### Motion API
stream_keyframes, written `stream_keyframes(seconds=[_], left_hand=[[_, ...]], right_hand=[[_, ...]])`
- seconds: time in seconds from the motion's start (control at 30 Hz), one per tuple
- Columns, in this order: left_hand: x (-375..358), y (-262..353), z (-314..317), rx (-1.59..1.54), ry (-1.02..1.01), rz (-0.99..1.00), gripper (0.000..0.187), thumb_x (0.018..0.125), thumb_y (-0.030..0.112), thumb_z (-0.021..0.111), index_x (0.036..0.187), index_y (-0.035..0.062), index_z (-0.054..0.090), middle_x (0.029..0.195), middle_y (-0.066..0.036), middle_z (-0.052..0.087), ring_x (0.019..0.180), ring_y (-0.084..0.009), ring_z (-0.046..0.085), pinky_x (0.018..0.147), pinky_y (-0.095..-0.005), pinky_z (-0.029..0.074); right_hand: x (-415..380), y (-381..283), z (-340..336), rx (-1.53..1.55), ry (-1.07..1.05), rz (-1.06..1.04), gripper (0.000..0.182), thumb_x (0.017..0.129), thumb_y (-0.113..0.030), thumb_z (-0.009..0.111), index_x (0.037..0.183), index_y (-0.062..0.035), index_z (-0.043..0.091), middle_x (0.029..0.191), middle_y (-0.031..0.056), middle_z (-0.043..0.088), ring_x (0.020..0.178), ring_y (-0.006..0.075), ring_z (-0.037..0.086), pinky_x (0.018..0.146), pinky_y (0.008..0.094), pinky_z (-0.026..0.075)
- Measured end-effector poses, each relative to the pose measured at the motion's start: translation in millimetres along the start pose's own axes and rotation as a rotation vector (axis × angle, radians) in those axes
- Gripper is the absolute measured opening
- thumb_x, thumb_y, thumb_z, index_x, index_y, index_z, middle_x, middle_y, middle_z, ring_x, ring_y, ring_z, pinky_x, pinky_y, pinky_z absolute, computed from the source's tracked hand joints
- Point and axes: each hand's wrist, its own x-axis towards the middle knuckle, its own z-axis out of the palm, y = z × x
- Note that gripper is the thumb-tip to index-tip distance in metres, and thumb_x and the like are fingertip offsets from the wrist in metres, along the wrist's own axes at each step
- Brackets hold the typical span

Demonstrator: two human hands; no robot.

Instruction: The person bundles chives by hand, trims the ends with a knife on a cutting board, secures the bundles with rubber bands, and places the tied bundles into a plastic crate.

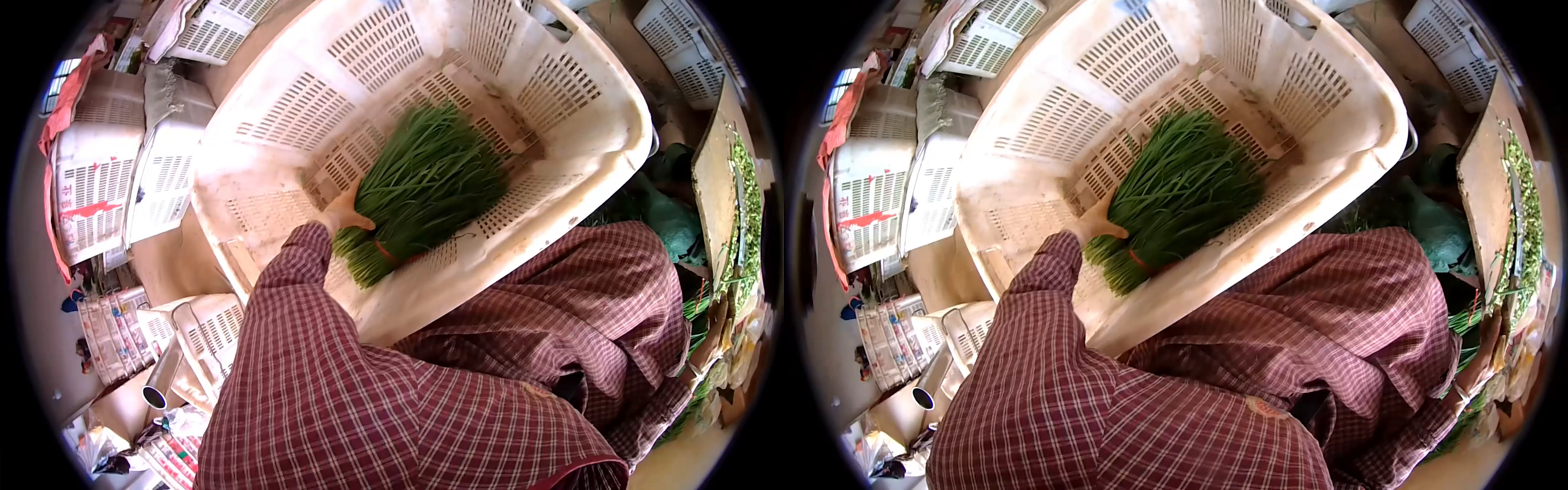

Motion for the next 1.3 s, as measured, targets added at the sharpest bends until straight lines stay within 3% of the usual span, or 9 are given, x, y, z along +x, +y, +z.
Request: stream_keyframes(seconds=[0.3,0.4,0.53,0.6,0.63,0.7,0.73,0.83,1.3], left_hand=[[5,-15,28,0.074,0.153,0.149,0.126,0.058,0.021,0.091,0.157,0.0090,0.016,0.145,-0.026,0.045,0.133,-0.0396,0.045,0.112,-0.0418,0.038],[27,-32,22,-0.246,-0.050,0.189,0.127,0.058,0.015,0.091,0.158,0.0099,0.013,0.144,-0.021,0.048,0.132,-0.0315,0.049,0.112,-0.0381,0.039],[10,-6,10,-0.386,-0.158,0.116,0.121,0.063,0.010,0.089,0.157,0.0126,0.013,0.149,-0.019,0.044,0.136,-0.0272,0.044,0.115,-0.0426,0.036],[0,20,12,-0.657,0.031,0.022,0.100,0.063,0.007,0.085,0.147,0.0082,0.031,0.139,-0.019,0.051,0.128,-0.0316,0.051,0.106,-0.0450,0.044],[-5,33,13,-0.790,0.134,-0.006,0.090,0.063,0.005,0.083,0.142,0.0060,0.040,0.135,-0.020,0.055,0.124,-0.0337,0.054,0.102,-0.0462,0.048],[-17,31,44,0.269,0.709,0.218,0.094,0.060,0.007,0.083,0.143,0.0038,0.039,0.103,-0.021,0.063,0.094,-0.0386,0.062,0.085,-0.0442,0.054],[-27,38,54,0.448,0.795,0.341,0.084,0.076,0.010,0.076,0.148,0.0033,0.034,0.090,-0.019,0.060,0.080,-0.0347,0.061,0.076,-0.0414,0.053],[-29,95,76,0.571,0.312,-0.152,0.083,0.078,0.024,0.076,0.148,0.0049,0.035,0.117,-0.020,0.057,0.101,-0.0337,0.057,0.089,-0.0458,0.049],[30,158,69,0.349,0.151,0.168,0.068,0.088,0.029,0.064,0.146,0.0033,0.039,0.124,-0.020,0.057,0.109,-0.0298,0.056,0.093,-0.0435,0.047]], right_hand=[[-7,21,-32,-0.027,0.040,-0.112,0.041,0.106,-0.025,0.044,0.139,-0.0031,0.055,0.139,0.0123,0.057,0.121,0.0206,0.058,0.104,0.0339,0.047],[-33,-7,-42,-0.076,0.110,-0.076,0.040,0.103,-0.023,0.055,0.130,0.0060,0.059,0.123,0.0134,0.065,0.107,0.0206,0.065,0.092,0.0321,0.053],[-66,-20,-30,0.146,0.240,-0.071,0.028,0.098,-0.014,0.063,0.120,0.0021,0.066,0.092,0.0041,0.068,0.080,0.0123,0.061,0.073,0.0277,0.050],[-75,1,-29,0.078,0.324,-0.207,0.025,0.098,-0.013,0.061,0.119,-0.0001,0.067,0.090,0.0050,0.069,0.080,0.0115,0.061,0.074,0.0279,0.051],[-82,-19,-26,0.297,0.272,-0.086,0.024,0.098,-0.015,0.062,0.116,-0.0007,0.067,0.091,0.0049,0.070,0.079,0.0112,0.062,0.072,0.0263,0.050],[-93,-30,-22,0.308,0.314,-0.004,0.024,0.095,-0.020,0.065,0.110,-0.0007,0.067,0.090,0.0091,0.073,0.077,0.0113,0.063,0.066,0.0251,0.049],[-97,-32,-20,0.313,0.321,0.024,0.025,0.095,-0.019,0.065,0.110,0.0008,0.066,0.092,0.0113,0.073,0.079,0.0127,0.065,0.068,0.0262,0.051],[-109,-36,-10,0.307,0.270,0.058,0.025,0.094,-0.016,0.064,0.110,0.0029,0.067,0.093,0.0111,0.073,0.083,0.0157,0.069,0.074,0.0279,0.055],[-157,6,-22,0.193,0.305,0.067,0.024,0.092,-0.016,0.063,0.104,0.0033,0.069,0.088,0.0122,0.075,0.080,0.0173,0.072,0.070,0.0279,0.056]])
